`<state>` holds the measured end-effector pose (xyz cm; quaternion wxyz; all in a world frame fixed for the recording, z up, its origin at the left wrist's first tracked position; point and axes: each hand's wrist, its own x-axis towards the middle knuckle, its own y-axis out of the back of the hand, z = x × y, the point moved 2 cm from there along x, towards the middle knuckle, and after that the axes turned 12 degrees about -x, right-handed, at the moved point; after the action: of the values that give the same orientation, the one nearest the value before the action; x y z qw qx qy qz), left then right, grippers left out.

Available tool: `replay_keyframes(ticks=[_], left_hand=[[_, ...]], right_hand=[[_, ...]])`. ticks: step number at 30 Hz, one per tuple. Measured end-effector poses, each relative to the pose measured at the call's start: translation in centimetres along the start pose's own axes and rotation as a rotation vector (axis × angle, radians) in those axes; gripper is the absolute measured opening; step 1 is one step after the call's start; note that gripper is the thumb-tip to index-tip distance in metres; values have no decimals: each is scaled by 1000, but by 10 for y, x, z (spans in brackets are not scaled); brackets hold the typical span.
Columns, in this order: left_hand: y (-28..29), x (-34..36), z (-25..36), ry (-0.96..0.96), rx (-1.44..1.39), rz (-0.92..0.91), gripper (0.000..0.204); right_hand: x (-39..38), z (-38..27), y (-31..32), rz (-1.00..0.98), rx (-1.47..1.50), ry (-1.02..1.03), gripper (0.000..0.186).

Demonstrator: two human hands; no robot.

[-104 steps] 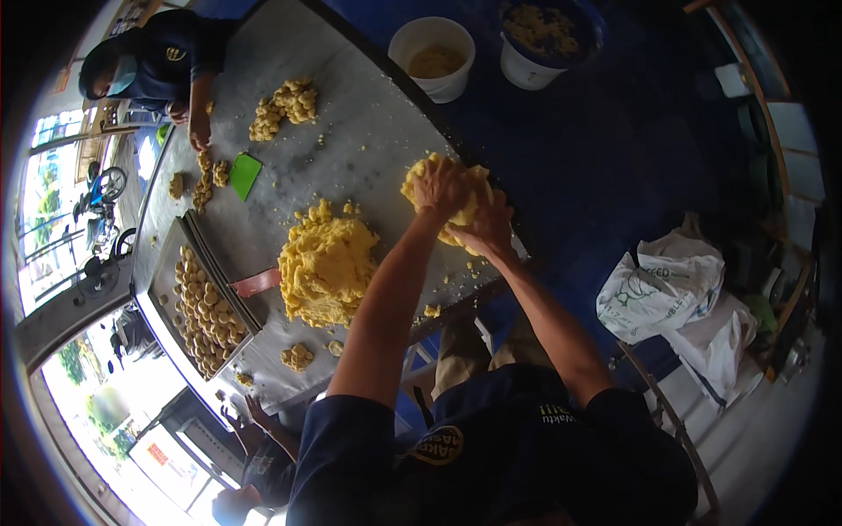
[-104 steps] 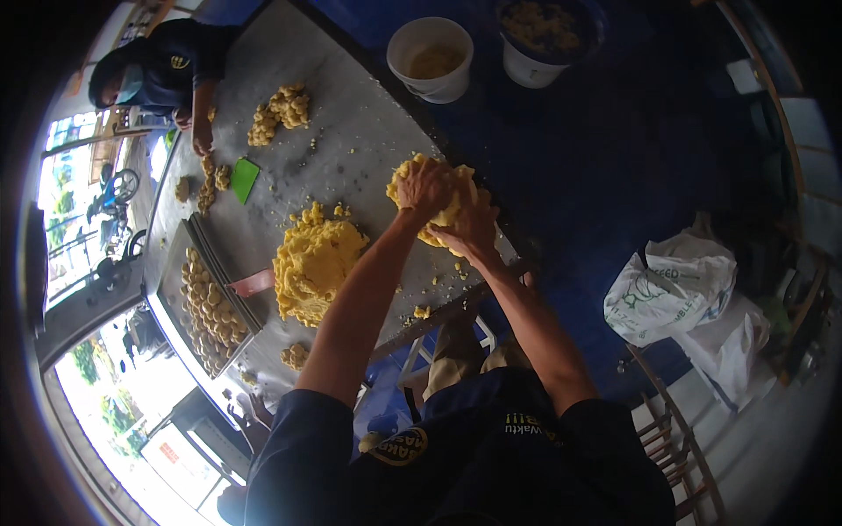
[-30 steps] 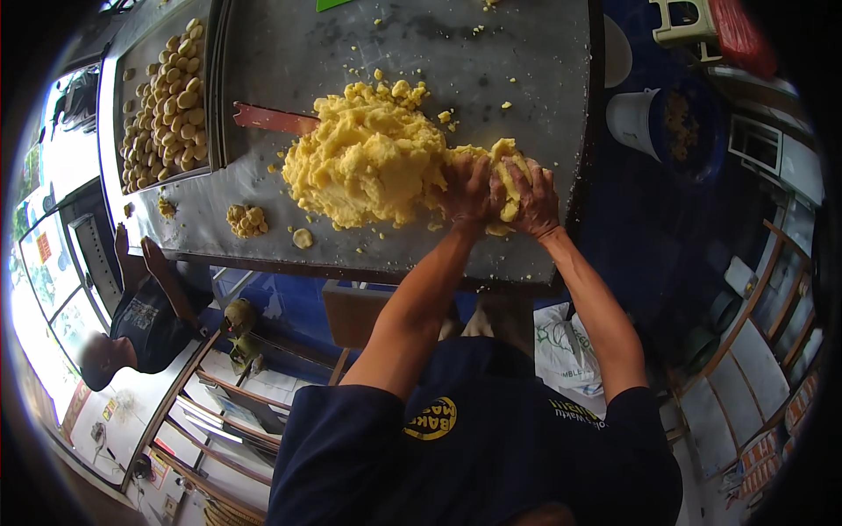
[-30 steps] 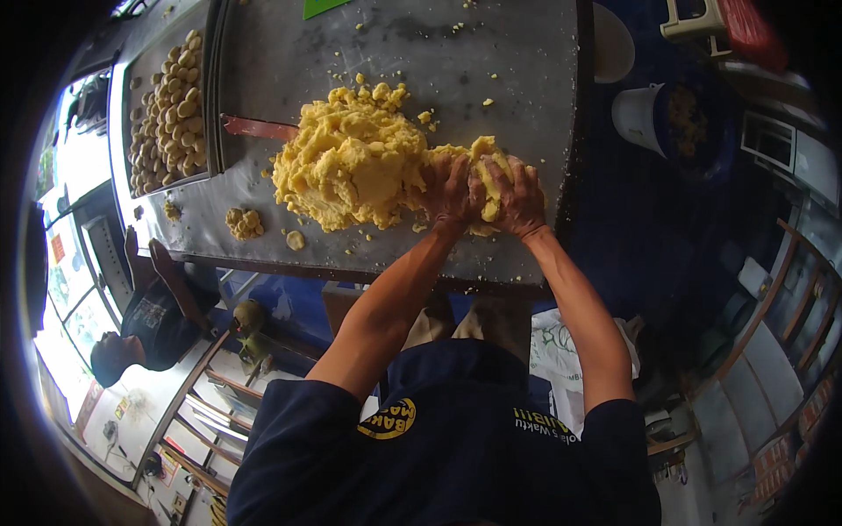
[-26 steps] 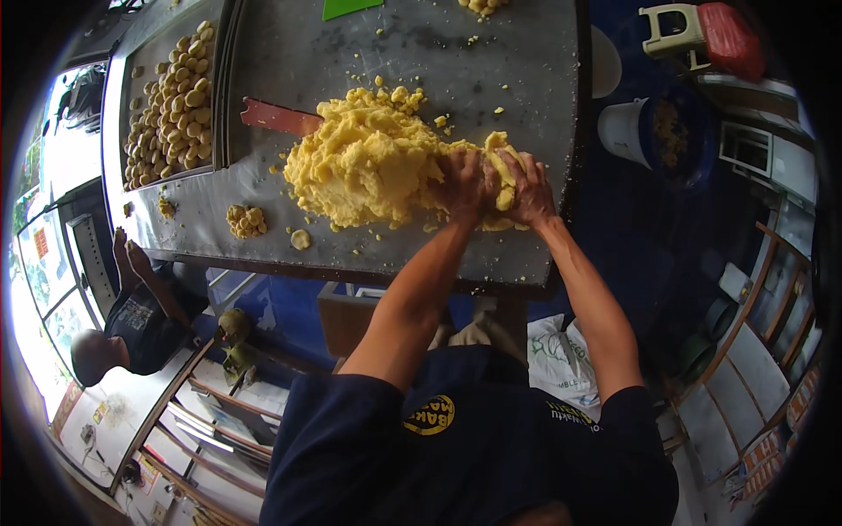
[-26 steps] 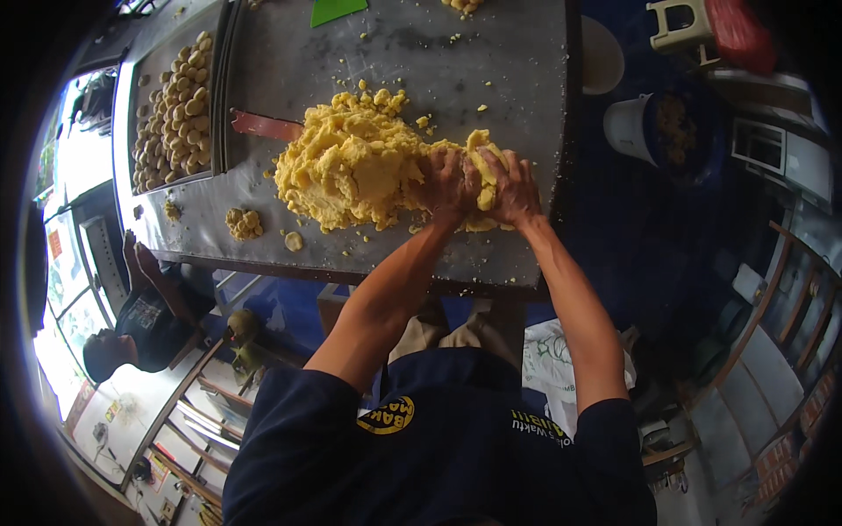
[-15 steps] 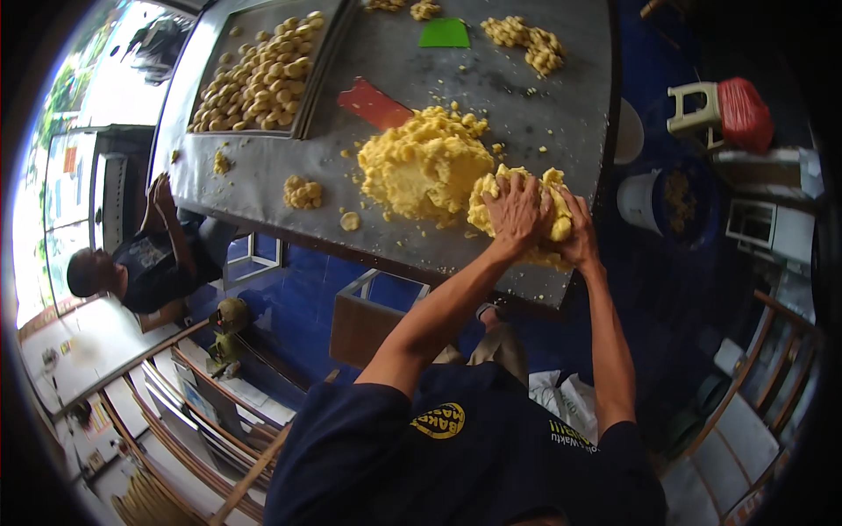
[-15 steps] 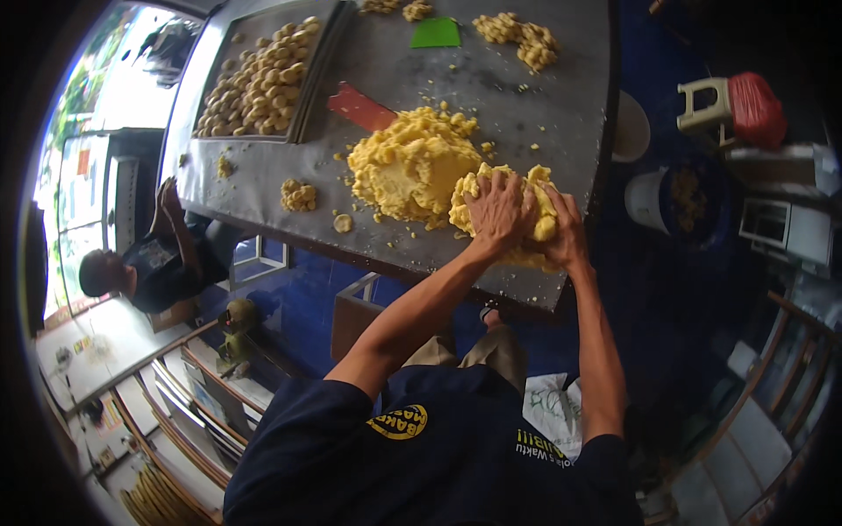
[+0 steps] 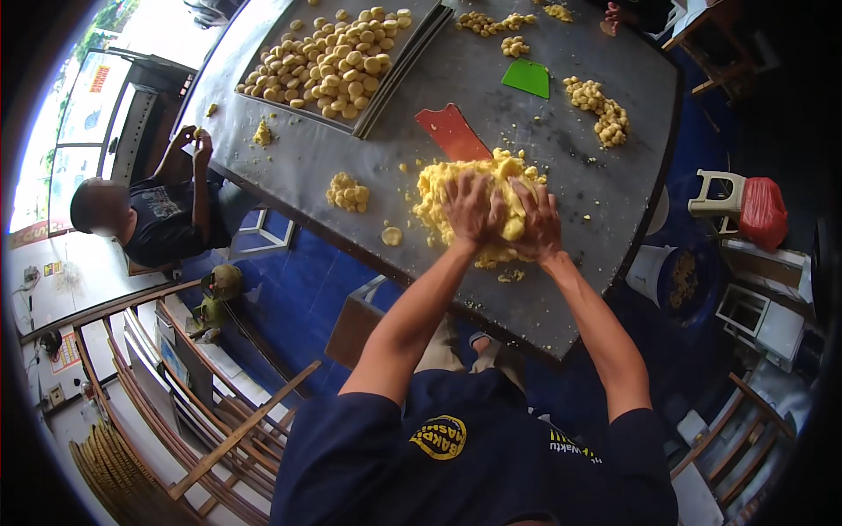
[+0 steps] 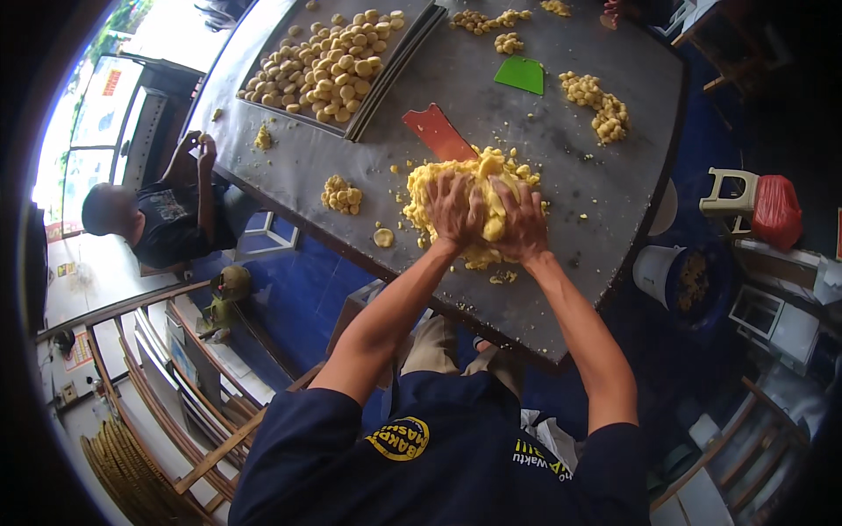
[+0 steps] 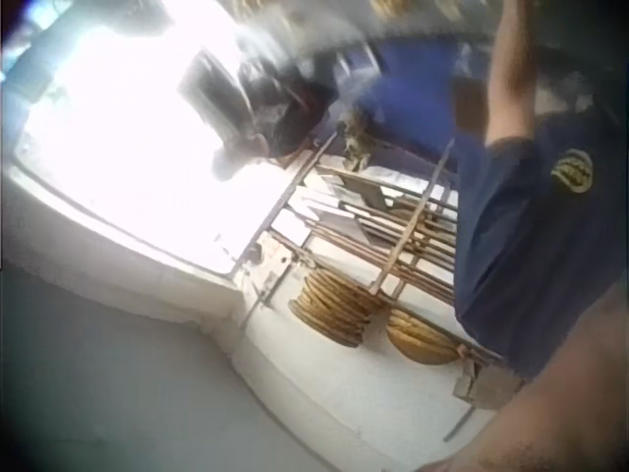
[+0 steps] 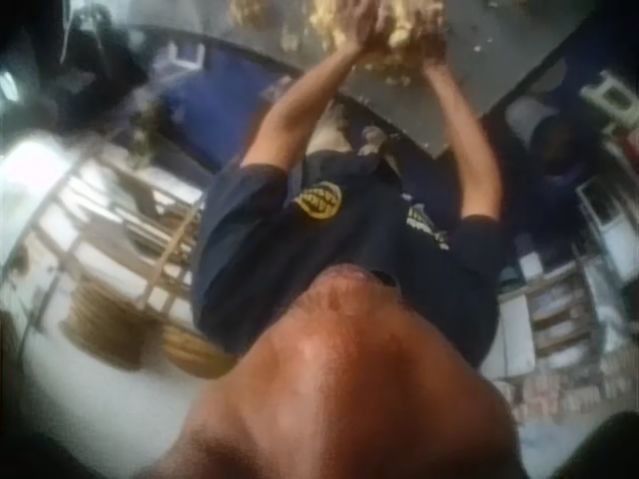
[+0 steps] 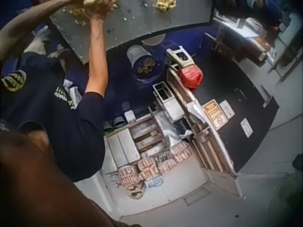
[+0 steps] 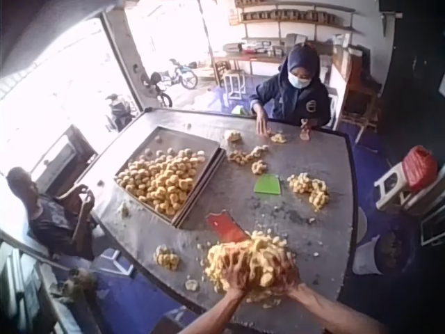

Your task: The person kneads a large mass of yellow dough by hand on a metal table, uses a scraper to portion it, and rolls small pieces into balls.

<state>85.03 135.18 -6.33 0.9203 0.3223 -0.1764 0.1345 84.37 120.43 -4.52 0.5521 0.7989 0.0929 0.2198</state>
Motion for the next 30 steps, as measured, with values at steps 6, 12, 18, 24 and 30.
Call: replay_keyframes(ticks=[6,12,18,24,30], left_hand=[[-17,-22,-38,-33,-42,-39,51],[-40,-68,-71,-139,11,-33,61],[-47,-72,-81,-367,194,-90,64],[-12,-35,-45,-58,-59,-277,68],[47,2,-9,188,-249,-591,51]], right_hand=[[5,15,-22,112,-61,122,59],[-5,34,-47,176,62,138,70],[-2,46,-57,208,118,139,75],[2,43,-23,-209,157,117,108],[-1,21,47,-573,151,-106,93]])
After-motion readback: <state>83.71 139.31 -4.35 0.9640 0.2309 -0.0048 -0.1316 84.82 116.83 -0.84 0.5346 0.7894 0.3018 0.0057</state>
